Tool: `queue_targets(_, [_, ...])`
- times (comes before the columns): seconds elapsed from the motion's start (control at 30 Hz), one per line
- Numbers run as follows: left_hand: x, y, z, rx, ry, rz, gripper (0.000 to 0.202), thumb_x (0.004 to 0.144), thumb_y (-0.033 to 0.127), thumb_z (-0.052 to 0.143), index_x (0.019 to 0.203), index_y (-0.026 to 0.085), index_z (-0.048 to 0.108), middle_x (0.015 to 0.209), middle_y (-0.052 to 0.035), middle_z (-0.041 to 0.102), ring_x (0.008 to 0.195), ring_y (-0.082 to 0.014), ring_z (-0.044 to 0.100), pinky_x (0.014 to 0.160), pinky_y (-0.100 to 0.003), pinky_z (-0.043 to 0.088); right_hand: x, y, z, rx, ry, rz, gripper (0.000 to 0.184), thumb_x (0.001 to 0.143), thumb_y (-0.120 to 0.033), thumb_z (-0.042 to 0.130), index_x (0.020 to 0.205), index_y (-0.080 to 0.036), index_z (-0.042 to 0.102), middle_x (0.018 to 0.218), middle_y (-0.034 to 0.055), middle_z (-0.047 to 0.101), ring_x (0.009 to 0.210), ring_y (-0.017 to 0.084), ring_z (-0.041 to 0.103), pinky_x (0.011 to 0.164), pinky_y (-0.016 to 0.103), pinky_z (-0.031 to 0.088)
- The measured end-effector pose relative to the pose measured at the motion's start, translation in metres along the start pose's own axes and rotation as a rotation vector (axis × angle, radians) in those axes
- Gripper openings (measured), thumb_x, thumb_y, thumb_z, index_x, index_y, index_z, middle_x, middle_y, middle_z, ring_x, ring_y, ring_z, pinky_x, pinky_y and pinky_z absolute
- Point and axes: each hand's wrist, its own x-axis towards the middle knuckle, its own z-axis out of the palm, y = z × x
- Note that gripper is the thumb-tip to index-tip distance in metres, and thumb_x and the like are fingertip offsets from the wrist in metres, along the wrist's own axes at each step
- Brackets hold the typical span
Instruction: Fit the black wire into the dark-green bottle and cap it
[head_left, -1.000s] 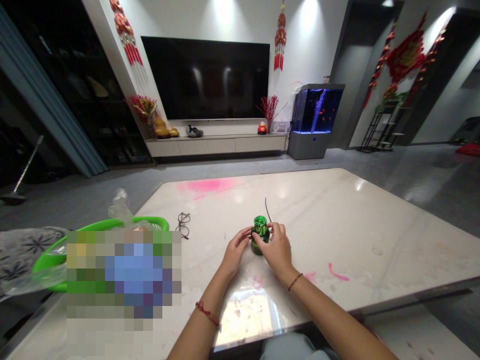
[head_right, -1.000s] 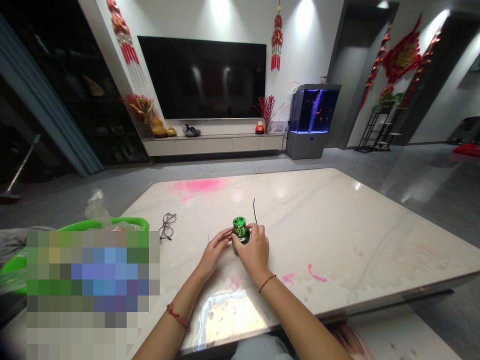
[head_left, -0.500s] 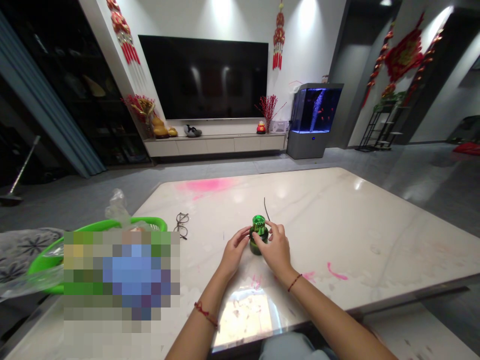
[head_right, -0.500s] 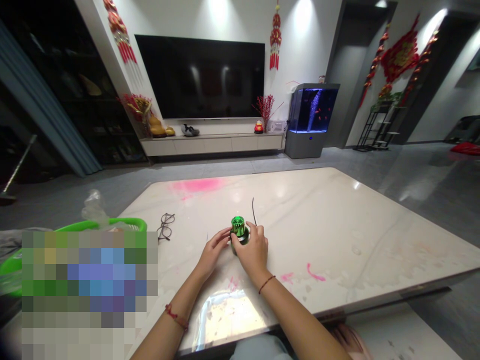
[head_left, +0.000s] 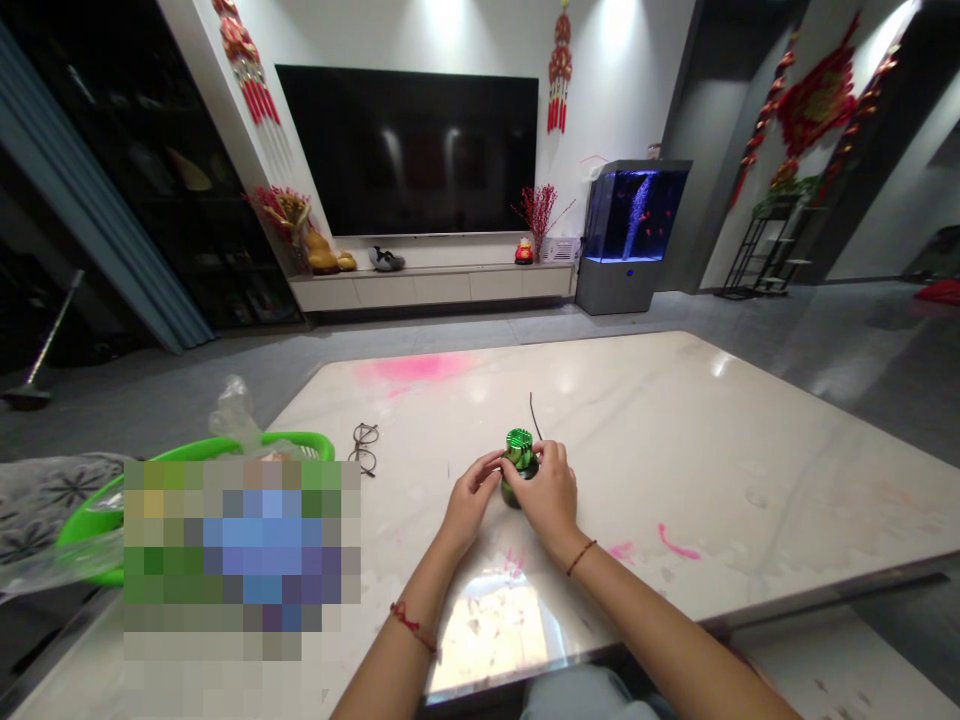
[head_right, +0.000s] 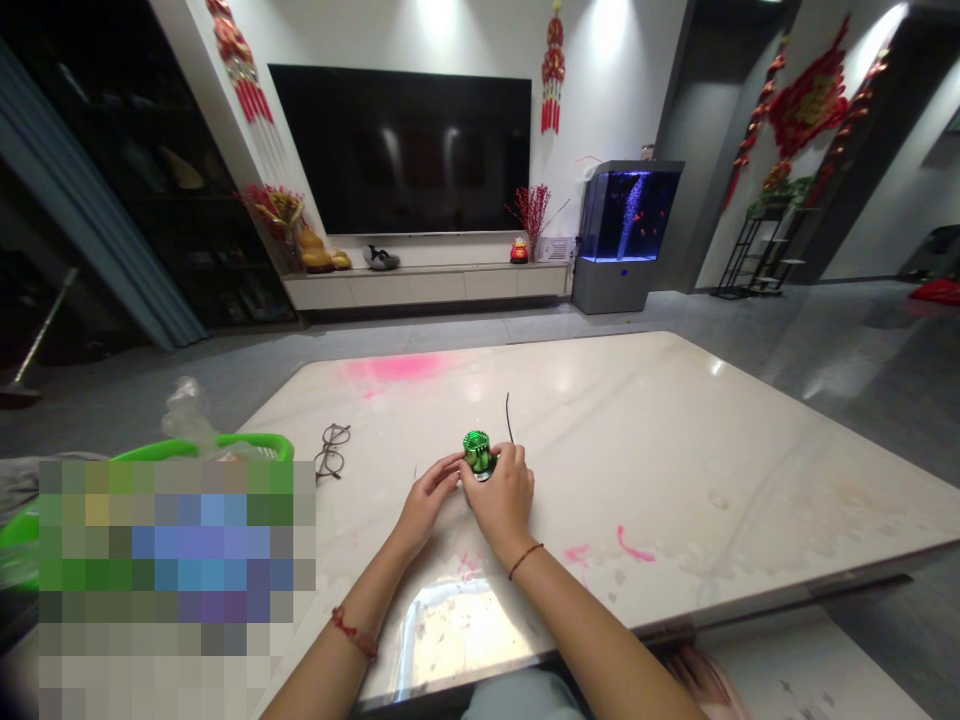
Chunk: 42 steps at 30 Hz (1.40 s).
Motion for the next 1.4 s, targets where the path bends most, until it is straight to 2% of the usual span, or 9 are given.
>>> queue_targets(0.33, [0.001, 0.000, 0.001, -0.011, -0.001, -0.007, 0.038, 0.074, 0.031, 0.056, 0.109, 0.018, 0.060, 0.115, -0.0090, 0.063, 0.109, -0.0230, 0.055, 0.096, -0.037, 0.042, 0.000, -0.006, -0.008, 0.013, -0.068, 0.021, 0.029, 0.070, -0.035, 0.059, 0.093, -0.018, 0.053, 0.092, 0.0068, 0.055, 0.086, 0.023, 0.056, 0.077, 0.035, 0.042])
queue_targets(0.73, [0.001, 0.000, 0.000, -0.012, -0.014, 0.000, 0.037, 0.074, 0.031, 0.056, 0.109, 0.018, 0.060, 0.116, -0.0094, 0.062, 0.110, -0.0227, 0.055, 0.096, -0.037, 0.042, 0.001, -0.004, -0.012, 0.001, -0.101, -0.015, 0.030, 0.071, -0.033, 0.057, 0.097, -0.018, 0.058, 0.088, 0.0049, 0.057, 0.081, 0.021, 0.056, 0.079, 0.036, 0.037])
queue_targets(0.97, [0.000, -0.001, 0.000, -0.006, -0.004, 0.000, 0.039, 0.075, 0.034, 0.057, 0.110, 0.018, 0.059, 0.114, -0.0095, 0.063, 0.109, -0.0229, 0.056, 0.095, -0.037, 0.042, -0.001, 0.001, -0.013, 0.073, -0.077, -0.042, 0.038, 0.072, -0.033, 0.053, 0.106, -0.017, 0.054, 0.082, 0.0028, 0.056, 0.073, 0.018, 0.054, 0.076, 0.033, 0.038])
queue_targets(1.2, [-0.001, 0.001, 0.001, -0.009, -0.013, -0.004, 0.037, 0.076, 0.033, 0.055, 0.110, 0.018, 0.059, 0.117, -0.0088, 0.061, 0.111, -0.0218, 0.054, 0.097, -0.036, 0.041, -0.004, 0.003, -0.013, 0.142, -0.052, -0.030, 0.029, 0.072, -0.032, 0.053, 0.098, -0.018, 0.054, 0.076, 0.0002, 0.053, 0.068, 0.016, 0.051, 0.068, 0.029, 0.041])
queue_targets(1.4, [-0.002, 0.000, 0.000, -0.008, -0.004, -0.001, 0.038, 0.076, 0.033, 0.055, 0.111, 0.018, 0.059, 0.116, -0.0088, 0.062, 0.111, -0.0218, 0.055, 0.096, -0.036, 0.041, -0.006, 0.000, -0.013, 0.181, -0.063, -0.020, 0.026, 0.073, -0.028, 0.052, 0.097, -0.018, 0.055, 0.083, 0.0035, 0.053, 0.073, 0.017, 0.052, 0.069, 0.030, 0.043])
